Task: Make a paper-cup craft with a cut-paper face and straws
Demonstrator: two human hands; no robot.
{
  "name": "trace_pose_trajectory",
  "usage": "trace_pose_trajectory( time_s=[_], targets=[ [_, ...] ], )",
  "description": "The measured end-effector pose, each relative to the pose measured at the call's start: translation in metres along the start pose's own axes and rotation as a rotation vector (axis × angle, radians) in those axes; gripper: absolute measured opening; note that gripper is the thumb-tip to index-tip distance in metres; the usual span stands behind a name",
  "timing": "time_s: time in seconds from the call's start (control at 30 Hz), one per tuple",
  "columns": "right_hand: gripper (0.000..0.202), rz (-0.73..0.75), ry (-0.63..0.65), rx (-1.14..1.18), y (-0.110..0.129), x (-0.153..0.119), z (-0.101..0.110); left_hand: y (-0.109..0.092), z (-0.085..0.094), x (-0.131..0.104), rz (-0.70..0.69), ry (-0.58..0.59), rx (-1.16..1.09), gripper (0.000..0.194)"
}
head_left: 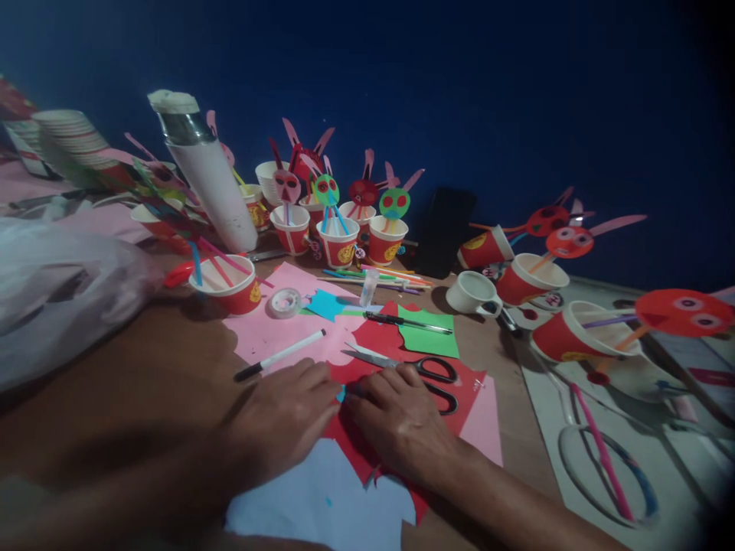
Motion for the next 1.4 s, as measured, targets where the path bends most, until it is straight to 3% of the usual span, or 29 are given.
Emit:
trace_pose_trajectory(
  time_s=[0.4, 0.67, 0.77, 1.0, 1.27, 1.4],
  targets=[
    [0.013, -0.017, 0.007, 0.04, -0.001, 0.0, -0.003, -0.012, -0.025, -0.022, 0.058, 0.055, 0.208, 0.036],
    [0.012, -0.044, -0.029, 0.054, -0.002, 0.002, -0.004, -0.021, -0.039, -0.02, 0.09, 0.258, 0.302, 0.046],
    [0.011, -0.05, -0.018, 0.047, -0.002, 0.003, -0.005, -0.024, -0.04, -0.018, 0.066, 0.29, 0.317, 0.046],
    [0.01, -0.05, -0.064, 0.021, -0.004, 0.003, -0.003, -0.017, -0.039, -0.02, 0.028, 0.115, 0.305, 0.048],
    [0.009, -0.044, -0.054, 0.043, -0.004, 0.002, -0.007, -0.015, -0.032, -0.015, 0.089, 0.244, 0.215, 0.047],
    [0.008, -0.045, -0.04, 0.037, -0.004, 0.002, -0.008, -0.015, -0.03, -0.013, 0.078, 0.253, 0.214, 0.045]
  ],
)
Point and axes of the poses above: each hand's wrist, its own x-axis towards the middle knuckle, its own z-axis out of the back of the hand, y = z × x, the point moved 9 cm from there along x, towards the middle knuckle, and after that the axes turned 4 degrees about -x, right-handed, at the moved point
